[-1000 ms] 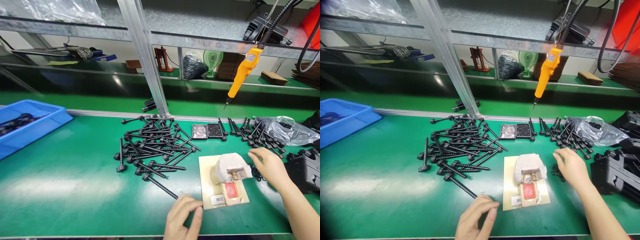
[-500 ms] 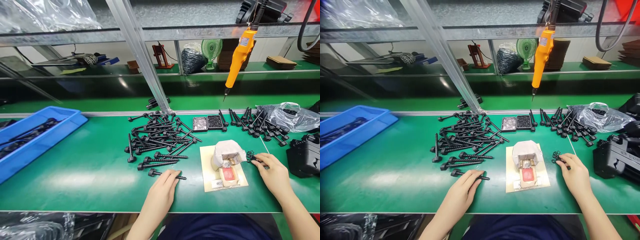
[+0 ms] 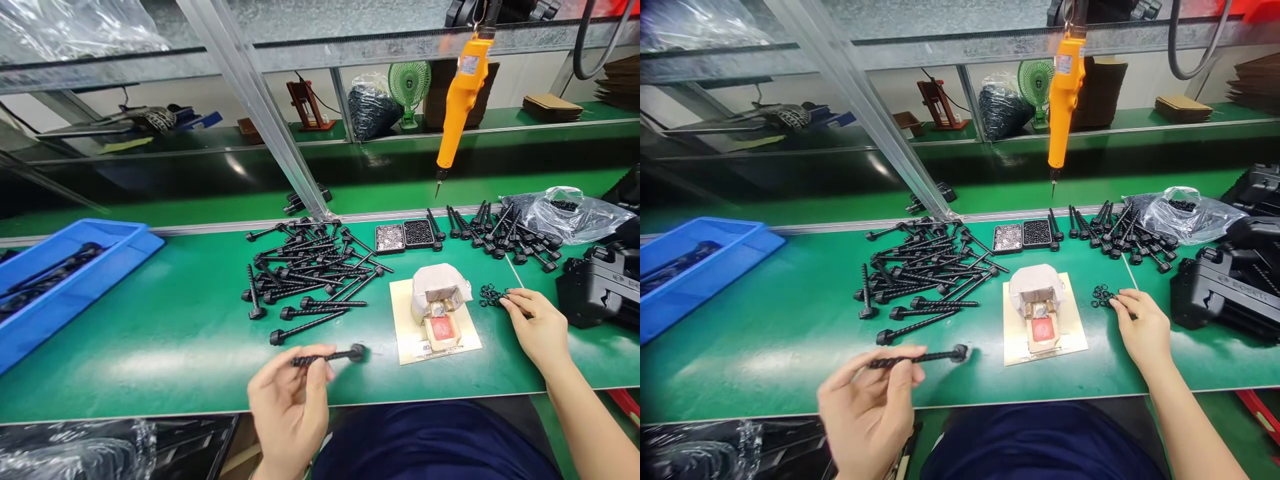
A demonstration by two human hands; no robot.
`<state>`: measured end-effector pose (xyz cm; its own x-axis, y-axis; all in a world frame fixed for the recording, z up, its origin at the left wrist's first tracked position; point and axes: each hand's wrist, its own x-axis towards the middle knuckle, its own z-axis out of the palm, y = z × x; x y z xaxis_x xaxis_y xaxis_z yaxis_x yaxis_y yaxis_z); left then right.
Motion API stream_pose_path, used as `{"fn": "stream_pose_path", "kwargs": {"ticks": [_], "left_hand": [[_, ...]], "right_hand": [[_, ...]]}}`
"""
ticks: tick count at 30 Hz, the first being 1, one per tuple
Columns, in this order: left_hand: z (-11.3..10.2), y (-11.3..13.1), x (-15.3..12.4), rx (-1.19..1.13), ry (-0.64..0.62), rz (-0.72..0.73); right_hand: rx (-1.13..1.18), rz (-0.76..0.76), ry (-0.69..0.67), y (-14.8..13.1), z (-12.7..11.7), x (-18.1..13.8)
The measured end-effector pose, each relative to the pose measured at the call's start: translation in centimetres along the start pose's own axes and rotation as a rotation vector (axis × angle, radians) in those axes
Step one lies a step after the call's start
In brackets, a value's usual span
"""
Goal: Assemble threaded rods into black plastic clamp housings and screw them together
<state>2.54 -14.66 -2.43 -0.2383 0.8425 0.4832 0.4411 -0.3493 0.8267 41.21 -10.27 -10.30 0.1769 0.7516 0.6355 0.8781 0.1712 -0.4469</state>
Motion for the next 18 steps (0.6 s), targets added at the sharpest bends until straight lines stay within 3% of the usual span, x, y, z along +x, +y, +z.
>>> {"fn": "stream_pose_path", "kwargs": {"ticks": [4, 8, 13, 15, 18], "left_hand": [[1.7, 3.0, -1.6, -0.423, -0.027, -0.253], [3.9, 3.5, -3.0, -0.659, -0.154, -0.397], [4.8, 3.0, -4.2, -0.744, -0.237, -0.543], [5.1, 2.9, -4.5, -0.753, -0.366, -0.623], [5.7, 2.8, -5.3, -0.873, -0.735, -0.793]], "right_hand": [[0.017, 0.041, 0.002, -0.3, -0.4, 0.4], [0.117, 0.079, -0.001, -2.8, -2.0, 0.2], [0.392, 0.049, -0.293, -9.1, -5.0, -1.4], [0.554, 0.05, -0.435, -11.3, -5.8, -2.1], [0.718, 0.065, -0.583, -13.1, -6.4, -2.7]]}}
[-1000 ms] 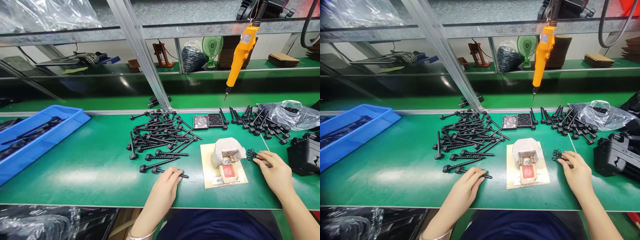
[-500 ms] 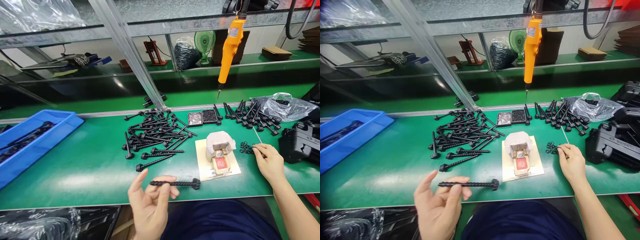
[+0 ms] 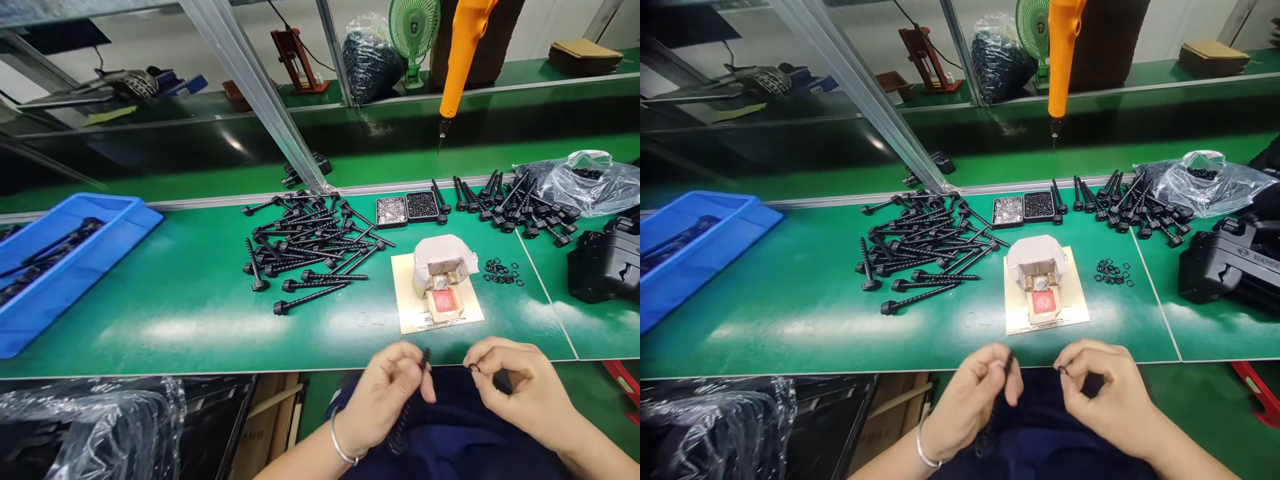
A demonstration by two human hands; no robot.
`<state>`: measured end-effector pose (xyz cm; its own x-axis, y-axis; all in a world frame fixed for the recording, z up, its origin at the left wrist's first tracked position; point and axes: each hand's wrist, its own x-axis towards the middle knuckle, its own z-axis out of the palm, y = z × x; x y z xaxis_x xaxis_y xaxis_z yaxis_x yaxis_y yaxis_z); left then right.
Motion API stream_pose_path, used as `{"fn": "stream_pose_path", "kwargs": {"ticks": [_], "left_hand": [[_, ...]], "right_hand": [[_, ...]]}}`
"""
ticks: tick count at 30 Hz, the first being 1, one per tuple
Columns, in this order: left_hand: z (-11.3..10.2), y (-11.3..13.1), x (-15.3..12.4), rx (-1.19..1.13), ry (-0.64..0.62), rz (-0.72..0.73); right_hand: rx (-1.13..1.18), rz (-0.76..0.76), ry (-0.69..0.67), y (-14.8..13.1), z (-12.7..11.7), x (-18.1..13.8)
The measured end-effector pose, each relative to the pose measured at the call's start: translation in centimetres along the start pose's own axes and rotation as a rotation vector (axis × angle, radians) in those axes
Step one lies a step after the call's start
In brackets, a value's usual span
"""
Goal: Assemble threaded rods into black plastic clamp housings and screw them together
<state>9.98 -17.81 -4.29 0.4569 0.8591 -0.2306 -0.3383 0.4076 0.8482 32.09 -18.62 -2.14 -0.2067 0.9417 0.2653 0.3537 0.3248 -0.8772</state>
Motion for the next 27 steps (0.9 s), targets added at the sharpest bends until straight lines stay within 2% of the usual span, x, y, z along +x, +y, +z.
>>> {"fn": "stream_pose_path", "kwargs": {"ticks": [3, 6, 11, 21, 27], "left_hand": [[0.38, -0.82, 0.14, -0.087, -0.205, -0.24], [0.43, -1.02, 0.1, -0.064, -0.243, -0.343], [0.2, -0.75, -0.09, -0.039, -0.268, -0.342], [0.44, -0.48, 0.13, 0.011, -0.29, -0.352], [0.32, -0.54, 0.23, 0.034, -0.275, -0.338]], "right_hand": [[0.064, 0.011, -0.056, -0.38, 0.14, 0.02], [0.102, 0.037, -0.036, -0.33, -0.09, 0.22], [0.044, 0.044, 0.03, -0.18, -0.17, 0.28], [0.059, -0.172, -0.012, -0.39, -0.29, 0.38], [-0.22, -0.407, 0.058, -0.58, -0.56, 0.3]]}}
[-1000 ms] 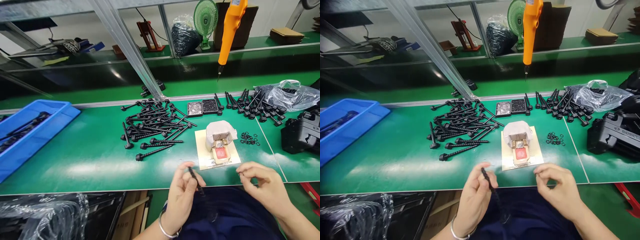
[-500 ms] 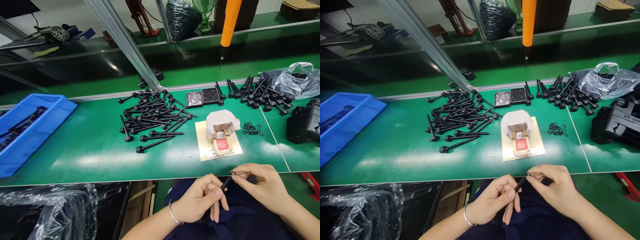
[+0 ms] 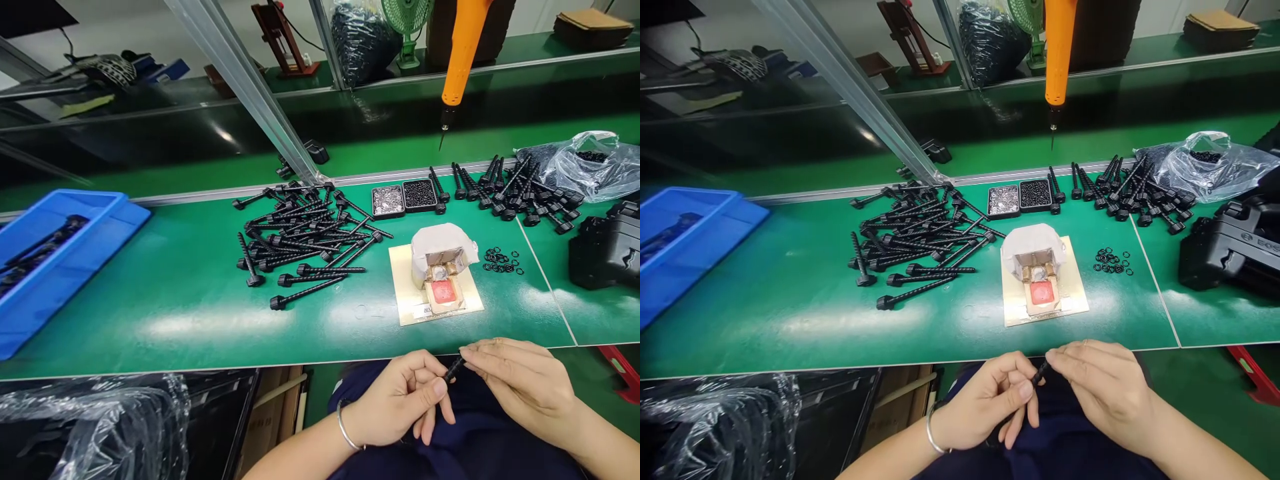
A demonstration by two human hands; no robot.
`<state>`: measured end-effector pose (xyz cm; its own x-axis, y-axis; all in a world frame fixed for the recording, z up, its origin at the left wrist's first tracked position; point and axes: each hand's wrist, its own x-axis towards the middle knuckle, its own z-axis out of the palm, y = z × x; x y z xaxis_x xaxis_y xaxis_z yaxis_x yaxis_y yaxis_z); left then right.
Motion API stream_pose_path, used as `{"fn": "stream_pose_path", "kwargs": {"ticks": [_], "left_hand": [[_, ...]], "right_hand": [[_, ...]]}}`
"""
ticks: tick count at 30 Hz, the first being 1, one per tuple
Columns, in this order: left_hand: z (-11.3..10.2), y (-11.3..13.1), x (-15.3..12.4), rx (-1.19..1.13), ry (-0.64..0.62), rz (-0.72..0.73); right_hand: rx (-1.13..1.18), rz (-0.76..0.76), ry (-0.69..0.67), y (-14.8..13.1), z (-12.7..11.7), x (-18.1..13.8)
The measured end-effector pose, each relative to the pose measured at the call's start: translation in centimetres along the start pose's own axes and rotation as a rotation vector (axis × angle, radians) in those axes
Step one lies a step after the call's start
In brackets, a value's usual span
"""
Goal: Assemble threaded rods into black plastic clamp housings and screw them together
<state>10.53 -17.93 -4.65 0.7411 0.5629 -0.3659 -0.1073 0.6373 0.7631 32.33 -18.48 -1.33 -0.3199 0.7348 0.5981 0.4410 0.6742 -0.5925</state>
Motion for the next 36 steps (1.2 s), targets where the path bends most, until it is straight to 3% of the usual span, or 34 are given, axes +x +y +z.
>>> {"fn": "stream_pose_path", "kwargs": {"ticks": [3, 11, 16, 21, 25, 30, 36], "left_hand": [[0.0, 0.2, 0.1, 0.009, 0.017, 0.01], [0.0, 0.2, 0.0, 0.021, 0.046, -0.014], [0.0, 0.1, -0.1, 0.012, 0.069, -0.018], [-0.1, -0.1, -0.1, 0.005, 0.081, -0.01], [-0.2, -0.4, -0.2, 0.012, 0.047, -0.026], [-0.3, -0.6, -0.2, 0.037, -0.012, -0.045], [-0.3, -0.7, -0.5, 0.035, -0.056, -0.075]], "right_hand": [[-0.053, 0.009, 0.029, -0.1, 0.3, -0.2], [0.122, 0.242, 0.061, -0.4, 1.2, -0.3], [-0.032, 0.081, 0.108, -0.5, 1.5, -0.9], [-0.044, -0.022, 0.011, -0.1, 1.6, -1.5], [0.212, 0.178, -0.025, 0.4, 0.9, -0.5], [0.631, 0.515, -0.188, 1.3, 0.4, 0.1], [0.95, 0.653, -0.313, 2.2, 0.6, -0.8]]}}
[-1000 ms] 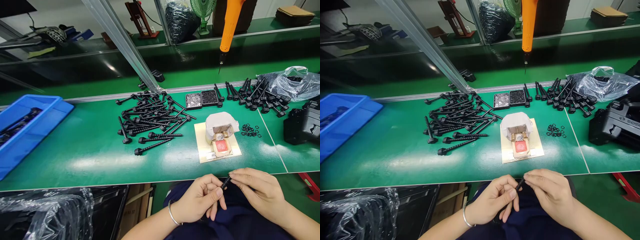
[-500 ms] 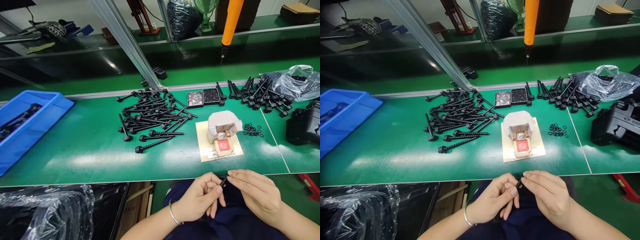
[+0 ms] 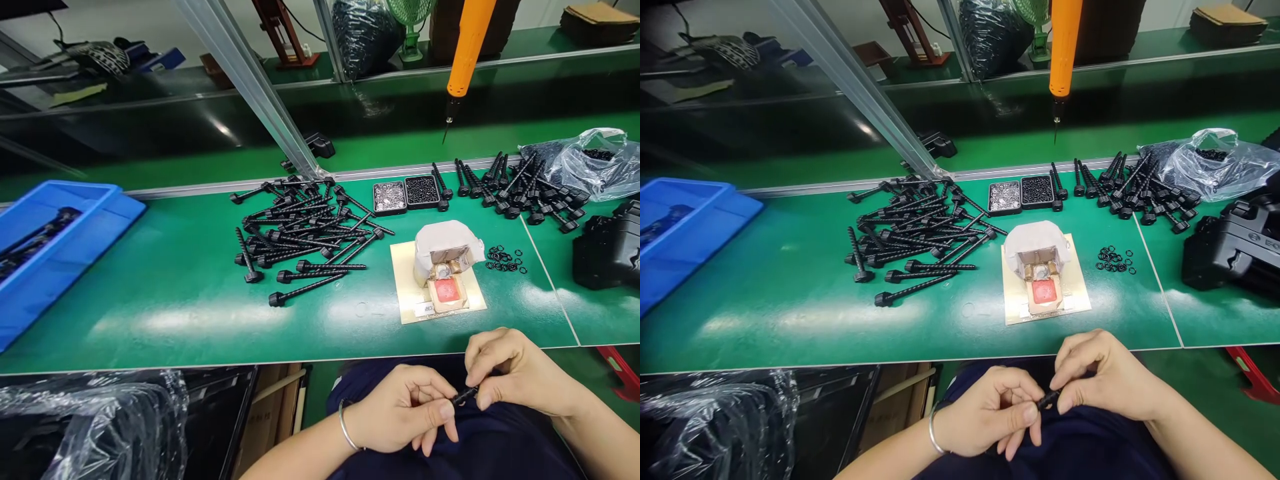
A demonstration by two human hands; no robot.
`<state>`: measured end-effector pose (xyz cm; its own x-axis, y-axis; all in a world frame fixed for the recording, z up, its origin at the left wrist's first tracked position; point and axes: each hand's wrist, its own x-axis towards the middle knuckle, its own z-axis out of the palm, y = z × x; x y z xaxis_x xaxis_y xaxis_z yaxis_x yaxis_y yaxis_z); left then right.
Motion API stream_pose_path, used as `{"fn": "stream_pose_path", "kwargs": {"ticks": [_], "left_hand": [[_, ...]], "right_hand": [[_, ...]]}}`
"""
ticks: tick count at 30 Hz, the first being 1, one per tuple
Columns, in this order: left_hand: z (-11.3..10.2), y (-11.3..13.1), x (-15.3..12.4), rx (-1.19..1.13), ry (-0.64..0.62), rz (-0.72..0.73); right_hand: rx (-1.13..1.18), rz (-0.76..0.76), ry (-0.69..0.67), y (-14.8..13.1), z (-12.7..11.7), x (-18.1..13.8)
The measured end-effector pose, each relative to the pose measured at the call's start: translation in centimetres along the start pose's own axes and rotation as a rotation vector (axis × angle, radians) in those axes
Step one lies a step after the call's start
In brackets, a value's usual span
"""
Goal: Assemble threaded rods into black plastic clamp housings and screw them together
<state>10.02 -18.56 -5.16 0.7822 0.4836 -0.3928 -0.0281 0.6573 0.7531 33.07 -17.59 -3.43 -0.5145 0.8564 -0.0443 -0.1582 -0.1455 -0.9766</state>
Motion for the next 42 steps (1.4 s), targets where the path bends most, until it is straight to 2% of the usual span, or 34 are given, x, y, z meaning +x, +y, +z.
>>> {"fn": "stream_pose_path", "kwargs": {"ticks": [5, 10, 12, 18, 25, 30, 34, 36, 39, 42], "left_hand": [[0.0, 0.1, 0.2, -0.01, 0.008, -0.017], [-0.1, 0.4, 0.3, -0.024, 0.044, 0.003], [-0.1, 0.4, 0.3, -0.028, 0.037, 0.004], [-0.1, 0.4, 0.2, -0.025, 0.017, 0.005], [-0.1, 0.3, 0.1, -0.029, 0.029, 0.016], [0.0, 0.4, 0.3, -0.015, 0.049, 0.009], [-0.1, 0.7, 0.0, 0.004, 0.062, 0.032], [-0.2, 0.8, -0.2, 0.014, 0.056, 0.084], [-0.5, 0.8, -0.5, -0.006, 0.069, 0.186], [-0.6, 0.5, -0.4, -0.066, 0.122, 0.26]], "right_hand": [[-0.096, -0.052, 0.025, -0.4, -0.2, -0.1], [-0.204, -0.146, 0.225, -0.1, 0.5, 0.1], [-0.129, -0.114, 0.206, 0.2, 0.6, 0.1], [0.036, -0.036, 0.014, 0.1, -0.2, 0.0], [-0.015, -0.006, 0.056, 0.2, -0.1, 0.0], [-0.136, -0.053, 0.083, 0.7, 1.0, 0.3], [-0.109, -0.049, 0.029, 0.7, 1.5, 0.8], [-0.119, -0.064, 0.085, 0.2, 0.8, 0.7], [-0.181, -0.106, 0.263, -1.1, -0.9, 0.4], [-0.166, -0.1, 0.282, -1.8, -1.6, 0.1]]}}
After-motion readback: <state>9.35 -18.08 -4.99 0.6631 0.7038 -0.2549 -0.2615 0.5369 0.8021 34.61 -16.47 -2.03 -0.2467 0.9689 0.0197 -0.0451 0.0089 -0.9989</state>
